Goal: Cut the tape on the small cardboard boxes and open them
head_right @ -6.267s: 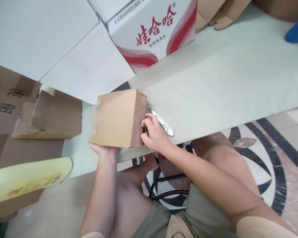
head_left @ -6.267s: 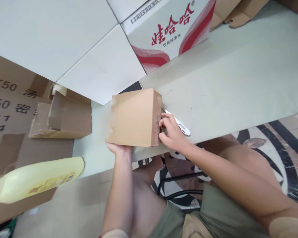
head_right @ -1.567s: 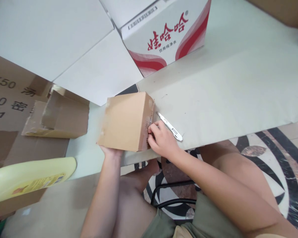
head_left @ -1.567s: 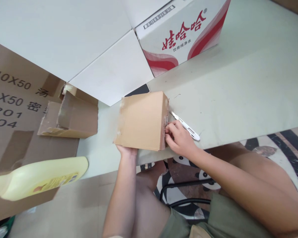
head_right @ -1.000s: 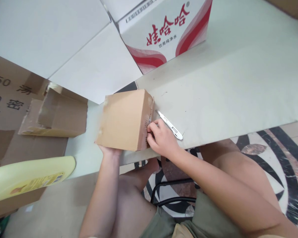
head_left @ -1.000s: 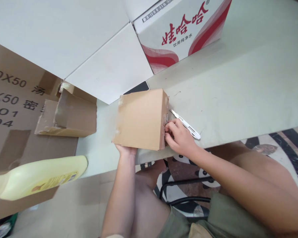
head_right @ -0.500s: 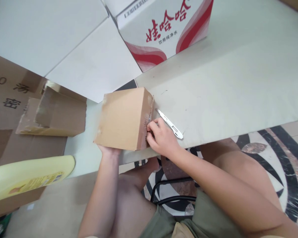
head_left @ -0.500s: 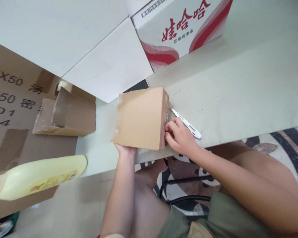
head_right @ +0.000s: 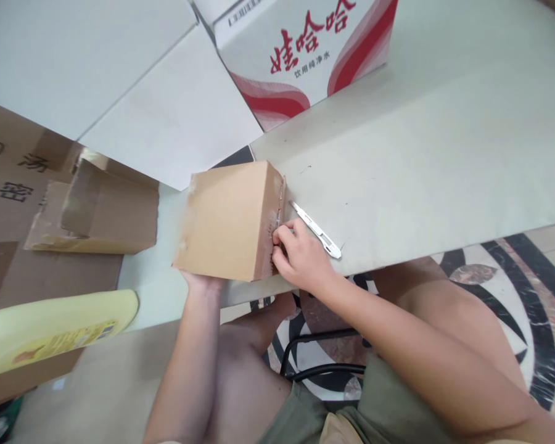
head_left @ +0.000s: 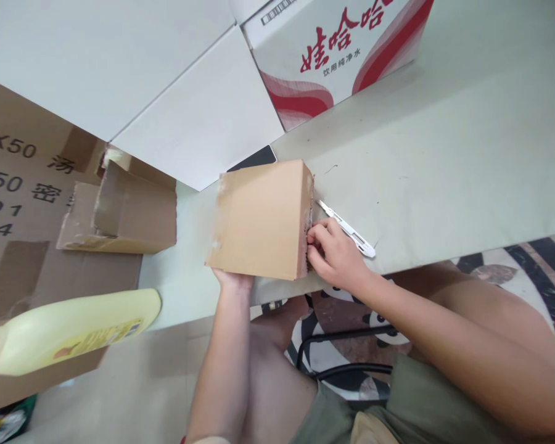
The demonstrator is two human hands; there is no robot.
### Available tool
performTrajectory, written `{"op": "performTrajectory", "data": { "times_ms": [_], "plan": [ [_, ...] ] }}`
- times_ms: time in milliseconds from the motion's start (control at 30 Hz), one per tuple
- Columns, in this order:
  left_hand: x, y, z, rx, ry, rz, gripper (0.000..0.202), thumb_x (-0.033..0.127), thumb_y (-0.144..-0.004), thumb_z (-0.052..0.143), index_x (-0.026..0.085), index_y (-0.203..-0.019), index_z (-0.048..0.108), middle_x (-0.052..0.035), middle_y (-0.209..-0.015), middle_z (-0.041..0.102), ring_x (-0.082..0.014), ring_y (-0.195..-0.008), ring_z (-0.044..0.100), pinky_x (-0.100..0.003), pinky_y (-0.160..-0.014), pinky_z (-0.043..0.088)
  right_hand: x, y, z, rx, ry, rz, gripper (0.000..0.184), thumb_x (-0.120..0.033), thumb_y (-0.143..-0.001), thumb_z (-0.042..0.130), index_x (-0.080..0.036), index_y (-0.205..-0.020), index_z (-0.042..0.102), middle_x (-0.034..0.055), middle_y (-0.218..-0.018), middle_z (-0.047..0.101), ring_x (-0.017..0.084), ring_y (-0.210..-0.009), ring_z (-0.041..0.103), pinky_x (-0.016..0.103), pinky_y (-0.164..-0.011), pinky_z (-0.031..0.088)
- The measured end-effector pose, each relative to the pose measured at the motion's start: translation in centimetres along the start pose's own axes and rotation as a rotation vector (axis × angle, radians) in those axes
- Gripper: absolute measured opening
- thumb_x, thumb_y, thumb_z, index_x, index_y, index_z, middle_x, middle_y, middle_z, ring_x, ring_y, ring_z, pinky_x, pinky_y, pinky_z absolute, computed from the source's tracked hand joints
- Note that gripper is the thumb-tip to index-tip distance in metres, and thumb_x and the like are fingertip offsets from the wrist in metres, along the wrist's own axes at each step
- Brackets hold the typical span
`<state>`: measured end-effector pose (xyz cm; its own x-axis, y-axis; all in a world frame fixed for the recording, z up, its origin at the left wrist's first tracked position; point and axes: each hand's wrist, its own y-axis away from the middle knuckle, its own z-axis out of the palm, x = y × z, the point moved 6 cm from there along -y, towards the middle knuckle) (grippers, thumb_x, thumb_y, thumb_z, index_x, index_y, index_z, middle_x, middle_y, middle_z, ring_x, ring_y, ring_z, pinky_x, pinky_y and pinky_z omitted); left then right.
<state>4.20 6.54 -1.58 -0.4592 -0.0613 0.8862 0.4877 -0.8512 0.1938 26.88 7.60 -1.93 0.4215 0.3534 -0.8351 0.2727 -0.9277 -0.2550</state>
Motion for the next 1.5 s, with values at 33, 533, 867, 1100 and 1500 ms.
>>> {"op": "performTrajectory", "data": {
  "times_ms": [33,533,867,1100,1500],
  "plan": [
    [-0.04,-0.01,-0.06,0.003,0.001,-0.003,0.04,0.05,-0.079,0.057,0.022,-0.102,0.073,-0.0069,-0.122,0.072,-0.0336,-0.118,0.063,-0.047,-0.096,0.054,0.0,0.0,-0.01,0.001,-0.001,-0.001,0.005,-0.021,-0.087,0.05,-0.021,-0.09,0.054,0.0083,-0.101,0.054,0.017,-0.068,0.055,0.033,-0.064,0.044],
    [-0.12,-0.15,-0.47,0.046,0.028,-0.019,0.036,0.049,-0.08,0.054,0.021,-0.094,0.073,-0.006,-0.116,0.075,-0.0323,-0.111,0.067,-0.046,-0.089,0.057,-0.03,0.0,-0.05,0.006,-0.006,-0.004,0.005,-0.021,-0.087,0.051,-0.021,-0.09,0.054,0.0084,-0.101,0.055,0.017,-0.068,0.055,0.033,-0.064,0.045],
    [-0.01,0.09,0.01,0.027,0.012,-0.021,0.045,0.047,-0.082,0.051,0.02,-0.11,0.073,-0.0077,-0.124,0.072,-0.0328,-0.113,0.066,-0.047,-0.094,0.055,-0.06,0.0,0.03,0.004,-0.014,-0.004,0.005,-0.021,-0.087,0.051,-0.021,-0.091,0.054,0.0082,-0.101,0.055,0.017,-0.069,0.055,0.034,-0.064,0.045],
    [-0.04,-0.02,-0.2,0.011,0.012,-0.005,0.044,0.049,-0.083,0.053,0.021,-0.111,0.072,-0.0084,-0.121,0.072,-0.0323,-0.116,0.065,-0.046,-0.095,0.054,-0.12,0.0,-0.05,0.007,-0.015,0.005,0.004,-0.021,-0.087,0.051,-0.021,-0.09,0.054,0.0081,-0.101,0.055,0.018,-0.07,0.056,0.033,-0.064,0.044],
    [-0.06,-0.07,-0.2,0.006,0.008,-0.002,0.043,0.049,-0.083,0.053,0.023,-0.111,0.072,-0.0083,-0.117,0.074,-0.0316,-0.116,0.066,-0.044,-0.092,0.056,-0.21,0.01,-0.1,0.005,-0.014,0.0,0.004,-0.019,-0.086,0.051,-0.022,-0.089,0.053,0.0079,-0.099,0.054,0.018,-0.069,0.054,0.033,-0.062,0.044]
  ]
}}
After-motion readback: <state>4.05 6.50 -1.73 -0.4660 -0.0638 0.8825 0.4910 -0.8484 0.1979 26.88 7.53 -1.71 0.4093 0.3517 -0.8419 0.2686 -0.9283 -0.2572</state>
